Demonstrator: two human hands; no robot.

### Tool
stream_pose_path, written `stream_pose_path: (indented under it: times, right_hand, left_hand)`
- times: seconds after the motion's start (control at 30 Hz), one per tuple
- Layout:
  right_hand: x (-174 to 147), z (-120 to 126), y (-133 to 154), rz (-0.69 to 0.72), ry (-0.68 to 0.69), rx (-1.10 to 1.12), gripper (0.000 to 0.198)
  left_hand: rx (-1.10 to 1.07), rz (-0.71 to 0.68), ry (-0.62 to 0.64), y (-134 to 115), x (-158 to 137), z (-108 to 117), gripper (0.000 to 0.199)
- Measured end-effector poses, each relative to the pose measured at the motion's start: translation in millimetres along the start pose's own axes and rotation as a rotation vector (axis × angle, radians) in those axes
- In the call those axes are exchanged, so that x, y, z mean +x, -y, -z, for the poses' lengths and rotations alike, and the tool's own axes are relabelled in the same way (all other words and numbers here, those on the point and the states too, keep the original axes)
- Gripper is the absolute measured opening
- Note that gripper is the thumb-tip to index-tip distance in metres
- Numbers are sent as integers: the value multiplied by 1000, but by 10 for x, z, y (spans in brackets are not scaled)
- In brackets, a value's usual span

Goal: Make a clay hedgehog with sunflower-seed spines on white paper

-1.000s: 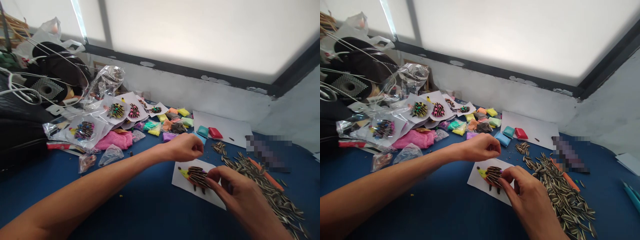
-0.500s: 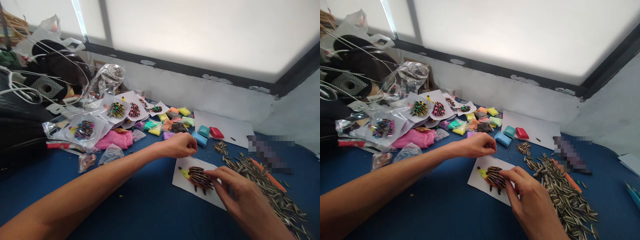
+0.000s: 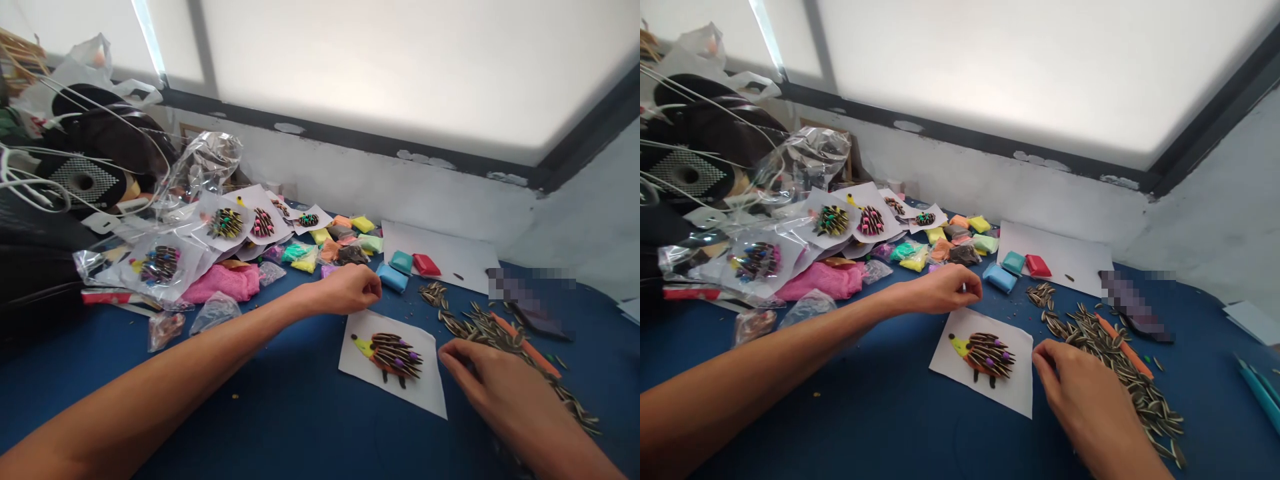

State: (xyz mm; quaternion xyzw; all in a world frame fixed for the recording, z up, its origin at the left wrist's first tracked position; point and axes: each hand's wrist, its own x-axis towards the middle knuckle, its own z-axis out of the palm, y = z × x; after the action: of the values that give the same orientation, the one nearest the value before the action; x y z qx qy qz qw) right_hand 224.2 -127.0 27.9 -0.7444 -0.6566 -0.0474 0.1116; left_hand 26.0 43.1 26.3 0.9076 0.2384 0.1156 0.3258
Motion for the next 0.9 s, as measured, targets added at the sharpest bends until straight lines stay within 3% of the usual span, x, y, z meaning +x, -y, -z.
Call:
stream_pose_path:
  times: [0.1, 0.3, 0.57, 0.77, 0.9]
  right_hand:
    - [11, -15, 21, -83, 152, -44, 22]
    - [63, -91, 96, -173, 173, 19, 27]
    - [96, -90, 146, -201, 218, 93, 27]
    - [105, -27, 150, -269, 341, 227, 31]
    - [119, -29, 141, -235, 443, 319, 35]
  left_hand:
    - [138, -22, 35, 27, -13, -20, 23]
    - [320, -36, 107, 0, -69, -42, 26]
    - [368, 17, 151, -47, -75, -50, 18]
    - [341, -2, 152, -16, -62, -86, 13]
    - [341, 18, 155, -22, -52, -96, 13]
